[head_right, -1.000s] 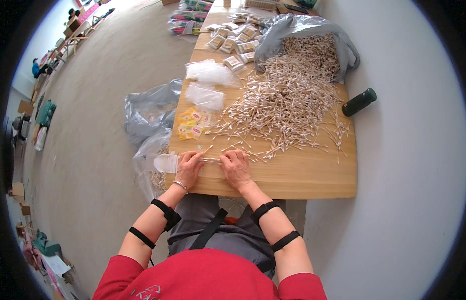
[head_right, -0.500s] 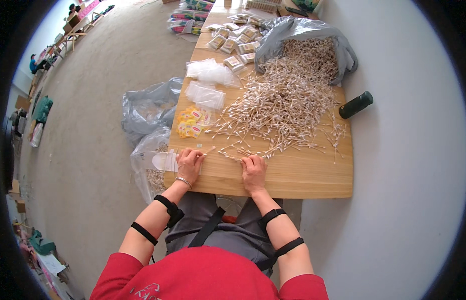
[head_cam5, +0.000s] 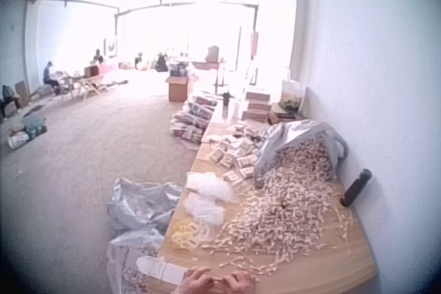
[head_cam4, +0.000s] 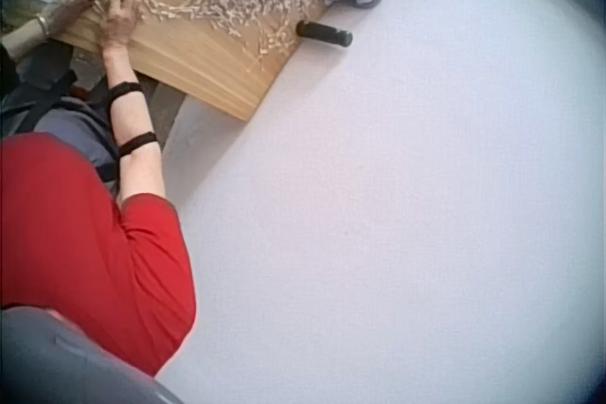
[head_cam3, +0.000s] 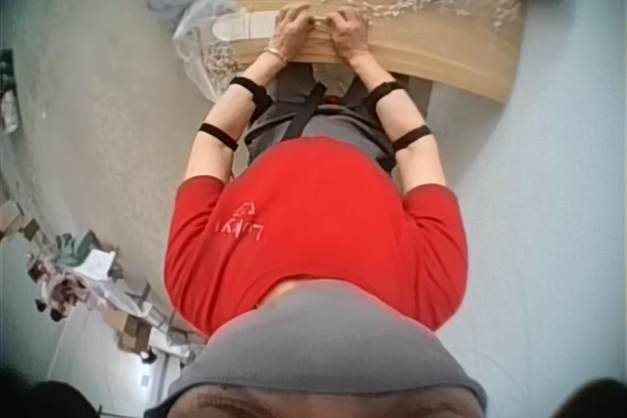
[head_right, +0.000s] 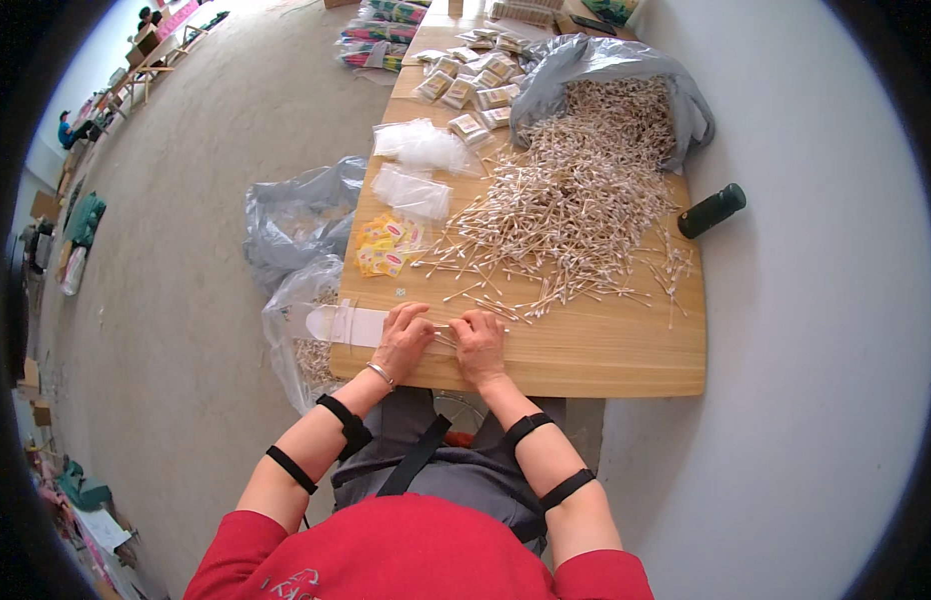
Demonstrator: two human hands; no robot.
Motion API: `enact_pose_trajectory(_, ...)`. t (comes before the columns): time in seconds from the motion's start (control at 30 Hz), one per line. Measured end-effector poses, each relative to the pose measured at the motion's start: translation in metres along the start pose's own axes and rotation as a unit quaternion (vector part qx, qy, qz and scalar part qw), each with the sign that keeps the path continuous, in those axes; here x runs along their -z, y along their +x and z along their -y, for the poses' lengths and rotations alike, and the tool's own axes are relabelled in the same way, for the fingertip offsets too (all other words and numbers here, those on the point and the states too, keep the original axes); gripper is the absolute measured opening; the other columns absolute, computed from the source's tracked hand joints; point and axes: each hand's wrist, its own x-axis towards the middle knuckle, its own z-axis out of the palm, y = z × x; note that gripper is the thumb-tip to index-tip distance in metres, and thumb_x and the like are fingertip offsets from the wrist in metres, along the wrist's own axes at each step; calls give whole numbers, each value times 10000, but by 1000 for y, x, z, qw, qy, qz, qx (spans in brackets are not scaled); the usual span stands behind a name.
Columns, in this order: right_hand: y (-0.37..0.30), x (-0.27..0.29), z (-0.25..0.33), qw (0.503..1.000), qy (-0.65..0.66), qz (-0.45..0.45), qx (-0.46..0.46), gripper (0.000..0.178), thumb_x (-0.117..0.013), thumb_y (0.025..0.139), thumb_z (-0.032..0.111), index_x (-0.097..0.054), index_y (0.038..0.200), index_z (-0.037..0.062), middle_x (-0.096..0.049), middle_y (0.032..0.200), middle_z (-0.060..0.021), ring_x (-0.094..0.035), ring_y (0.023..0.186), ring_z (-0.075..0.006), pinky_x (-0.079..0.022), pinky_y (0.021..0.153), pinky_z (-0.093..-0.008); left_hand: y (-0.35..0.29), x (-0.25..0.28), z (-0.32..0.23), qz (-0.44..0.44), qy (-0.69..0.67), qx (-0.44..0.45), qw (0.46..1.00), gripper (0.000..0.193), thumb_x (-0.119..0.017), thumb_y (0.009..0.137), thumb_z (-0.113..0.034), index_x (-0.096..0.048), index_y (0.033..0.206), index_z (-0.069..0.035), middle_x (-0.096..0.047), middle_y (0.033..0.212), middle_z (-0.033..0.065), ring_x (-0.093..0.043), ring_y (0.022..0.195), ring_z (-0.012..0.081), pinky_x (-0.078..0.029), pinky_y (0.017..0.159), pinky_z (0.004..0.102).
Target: Aligning cotton swabs and placing them into small plastic bags.
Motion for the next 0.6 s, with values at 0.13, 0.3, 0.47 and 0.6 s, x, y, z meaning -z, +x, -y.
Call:
enact_pose_trajectory(0.13,-3,8,2,998,11,35,-41,241,-672,746,176,-652,983,136,-554,960,-10,-505,969,-213,-372,838,-377,3,-6,5,8,-28,41,999,239,-701,737,-128,-611,957,-103,-591,1029,58,-517,1053,262,-396,916,389)
enact_pose_trajectory(0.3,-13,37,-15,996,-35,53,-68,419,-678,749,191,-594,1152,118,-542,1051,-47,-488,1029,-233,-354,887,-393,2,2,8,5,-43,7,999,267,-693,751,-123,-629,1007,-84,-606,981,74,-541,1000,275,-411,899,388)
enact_pose_trajectory(0.47,-16,43,-20,995,-22,51,-80,272,-678,753,175,-656,1018,120,-550,972,-23,-500,962,-234,-386,851,-385,4,5,7,13,-38,-20,999,204,-699,757,-149,-662,949,-90,-612,922,73,-556,944,272,-428,868,380)
enact_pose_trajectory(0.6,-11,32,-20,997,37,16,-59,150,-684,749,94,-663,897,85,-560,881,-57,-519,882,-270,-428,785,-374,2,-2,10,11,-65,16,998,164,-700,751,-144,-673,904,-93,-613,909,64,-555,939,264,-423,869,382)
